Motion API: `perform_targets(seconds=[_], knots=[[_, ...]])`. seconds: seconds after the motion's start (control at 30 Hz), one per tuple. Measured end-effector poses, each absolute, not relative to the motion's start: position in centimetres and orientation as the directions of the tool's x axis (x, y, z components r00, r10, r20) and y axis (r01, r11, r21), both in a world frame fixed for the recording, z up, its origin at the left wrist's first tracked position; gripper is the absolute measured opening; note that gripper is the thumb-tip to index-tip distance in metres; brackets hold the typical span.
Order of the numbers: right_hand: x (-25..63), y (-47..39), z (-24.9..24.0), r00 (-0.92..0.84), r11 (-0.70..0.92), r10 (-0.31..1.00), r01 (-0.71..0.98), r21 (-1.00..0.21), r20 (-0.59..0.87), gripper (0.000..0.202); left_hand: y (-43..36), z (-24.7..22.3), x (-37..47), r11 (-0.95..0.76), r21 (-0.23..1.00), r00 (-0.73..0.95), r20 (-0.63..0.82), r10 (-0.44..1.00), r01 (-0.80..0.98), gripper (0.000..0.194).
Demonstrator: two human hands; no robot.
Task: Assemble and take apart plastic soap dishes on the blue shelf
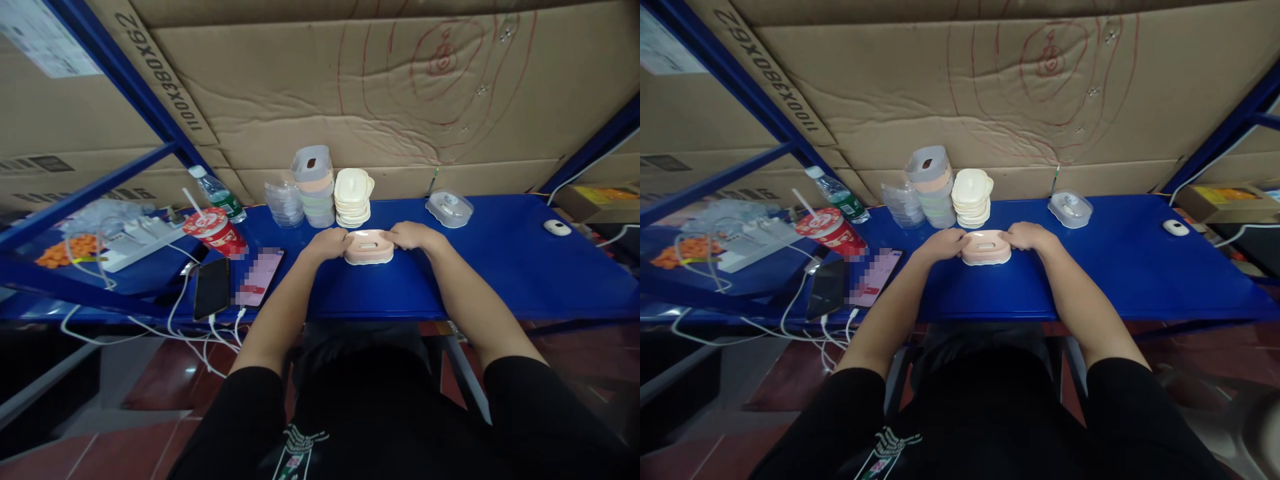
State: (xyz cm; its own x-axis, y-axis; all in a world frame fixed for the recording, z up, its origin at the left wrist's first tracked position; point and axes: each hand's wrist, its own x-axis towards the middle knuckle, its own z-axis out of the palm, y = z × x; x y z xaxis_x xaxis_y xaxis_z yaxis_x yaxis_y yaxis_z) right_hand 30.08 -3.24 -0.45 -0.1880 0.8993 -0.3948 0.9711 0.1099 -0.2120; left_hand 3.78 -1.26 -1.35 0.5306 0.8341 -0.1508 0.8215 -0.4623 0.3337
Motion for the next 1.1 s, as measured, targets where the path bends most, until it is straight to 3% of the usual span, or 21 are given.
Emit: perform_targets(seconds=[0.13, 0.27, 0.43, 0.67, 1.1], knots=[[30.1, -3.1, -0.7, -0.187, 0.134, 0.913, 0.977, -0.166, -0.363, 0.068, -1.2, -1.4, 4.0, -0.475, 0.303, 0.534, -0.153, 0.832, 0.826, 0.040], [29.8, -3.2, -1.1, -0.125, 0.114, 0.963, 0.992, -0.060, -0.237, 0.076, -1.3, -1.7, 4.3, -0.473, 0.255, 0.516, -0.138, 0.846, 0.843, 0.047], [29.2, -3.1, -1.7, -0.079, 0.070, 0.984, 0.996, -0.062, -0.159, 0.076, -1.2, -2.3, 4.4, -0.458, 0.212, 0.480, -0.066, 0.875, 0.863, 0.051], [29.4, -3.0, -1.9, -0.071, 0.065, 0.991, 0.997, -0.050, -0.115, 0.071, -1.5, -1.6, 3.9, -0.409, 0.285, 0.439, -0.047, 0.897, 0.867, 0.052], [29.0, -3.0, -2.0, -0.074, 0.070, 0.984, 0.997, -0.033, -0.161, 0.071, -1.3, -1.9, 3.9, -0.442, 0.270, 0.494, -0.170, 0.853, 0.855, 0.065]])
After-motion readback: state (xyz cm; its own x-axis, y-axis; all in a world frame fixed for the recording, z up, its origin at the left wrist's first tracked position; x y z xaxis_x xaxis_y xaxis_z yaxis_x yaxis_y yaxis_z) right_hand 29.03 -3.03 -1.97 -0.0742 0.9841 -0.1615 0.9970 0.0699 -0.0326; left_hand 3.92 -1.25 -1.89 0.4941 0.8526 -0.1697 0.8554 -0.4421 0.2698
